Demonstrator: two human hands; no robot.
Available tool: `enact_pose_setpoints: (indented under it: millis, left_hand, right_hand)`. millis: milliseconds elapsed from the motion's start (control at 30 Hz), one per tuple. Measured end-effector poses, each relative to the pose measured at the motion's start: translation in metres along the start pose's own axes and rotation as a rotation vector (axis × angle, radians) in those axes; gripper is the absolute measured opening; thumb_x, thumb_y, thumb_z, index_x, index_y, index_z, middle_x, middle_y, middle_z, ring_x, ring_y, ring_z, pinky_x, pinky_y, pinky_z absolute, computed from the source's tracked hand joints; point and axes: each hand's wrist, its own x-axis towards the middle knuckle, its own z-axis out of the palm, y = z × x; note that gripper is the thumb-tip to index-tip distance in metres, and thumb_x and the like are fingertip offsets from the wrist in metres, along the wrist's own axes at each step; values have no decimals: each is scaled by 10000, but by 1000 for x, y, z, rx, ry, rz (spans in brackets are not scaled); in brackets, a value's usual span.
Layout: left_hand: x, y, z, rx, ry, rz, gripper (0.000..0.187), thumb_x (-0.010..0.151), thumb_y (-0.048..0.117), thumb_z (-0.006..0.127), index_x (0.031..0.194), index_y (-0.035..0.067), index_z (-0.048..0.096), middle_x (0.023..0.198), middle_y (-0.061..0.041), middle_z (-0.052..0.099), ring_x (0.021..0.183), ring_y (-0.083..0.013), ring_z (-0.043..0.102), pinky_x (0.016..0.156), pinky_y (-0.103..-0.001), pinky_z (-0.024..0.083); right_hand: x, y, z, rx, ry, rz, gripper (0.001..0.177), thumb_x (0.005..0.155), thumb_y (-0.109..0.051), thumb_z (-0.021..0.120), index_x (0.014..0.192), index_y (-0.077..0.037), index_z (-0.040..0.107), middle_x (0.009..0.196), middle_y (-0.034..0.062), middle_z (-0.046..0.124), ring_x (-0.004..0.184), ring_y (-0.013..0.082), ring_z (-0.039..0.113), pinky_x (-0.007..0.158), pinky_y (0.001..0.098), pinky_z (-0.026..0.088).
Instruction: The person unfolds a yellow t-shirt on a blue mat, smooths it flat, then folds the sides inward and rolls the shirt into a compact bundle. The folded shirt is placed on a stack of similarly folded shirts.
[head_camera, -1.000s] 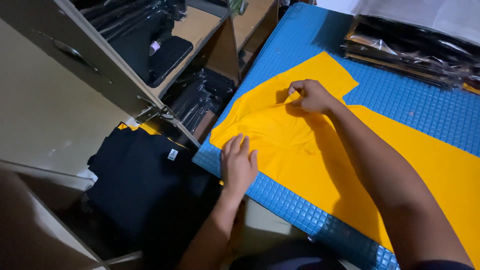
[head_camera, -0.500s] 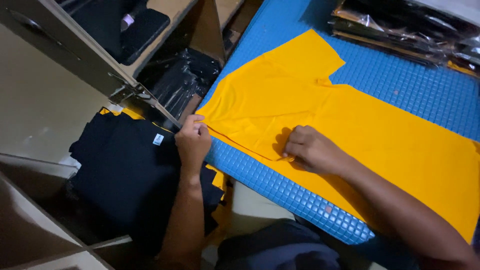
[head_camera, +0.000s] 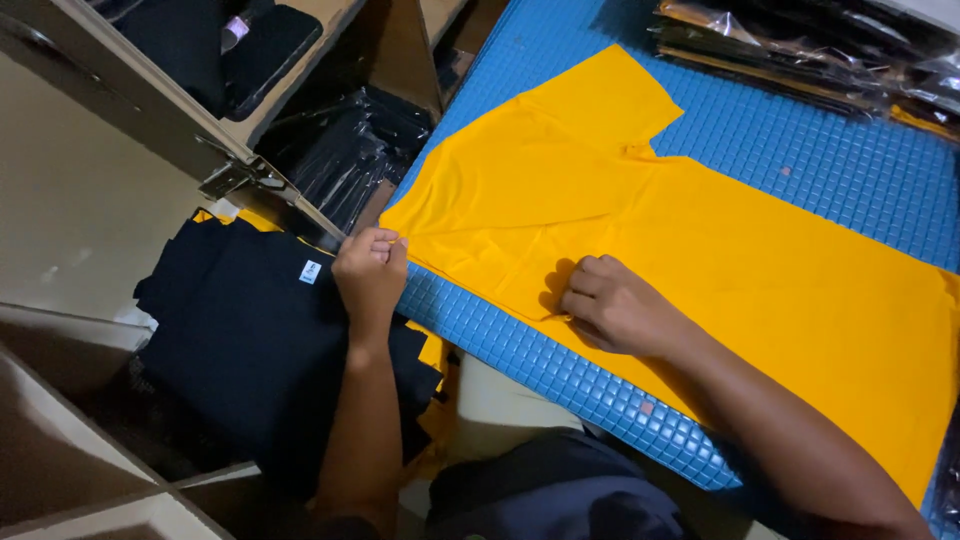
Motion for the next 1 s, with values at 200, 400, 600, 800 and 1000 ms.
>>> enact_pose_setpoints:
  millis: [200,400,600,800,1000]
  left_hand:
    - [-2,7,-2,-52,29,46,186,796,94,878,932,119,754,752,-50,677,714,-267,700,643,-316,561]
    - [-9,60,-21,-85,-42,-142,145,944,155,731,1077,98,720,872,-93,627,781,-298,664,692,-330,535]
    - [-40,110,0,-214,-199,299,329,946,74,620,1269,19,647,1253,-227,611,1242,-457,562,1098,-561,379]
    - [-36,168,-26,-54,-618,99,514,977,4,418,1483,-85,446,1604,-269,336,1550,-448,177,1246,-601,47]
    - [-43,101,1,74,-456,338,673,958,241,622,1566,34,423,1612,-259,365,1504,-467,302,1181,-586,263]
  right_hand:
    - [6,-10,-17,110,-37,0,142,820,-246,705,830,-107,726,746,57,576,768,265,548,660,378,433]
    - [2,-2,-17,235,26,38,298,894,-391,689,829,-108,756,734,70,623,734,250,589,652,369,458]
    - [48,14,-5,63,137,84,169,970,-143,623,956,4,705,911,177,657,940,368,668,801,422,533]
    - [70,3,27,124,88,140,508,1081,-244,431,1443,107,487,1435,357,512,1406,517,434,1181,569,352]
    - [32,4,42,-104,-206,371,936,1003,-732,326,1609,-19,295,1663,258,272,1541,446,232,1256,547,164]
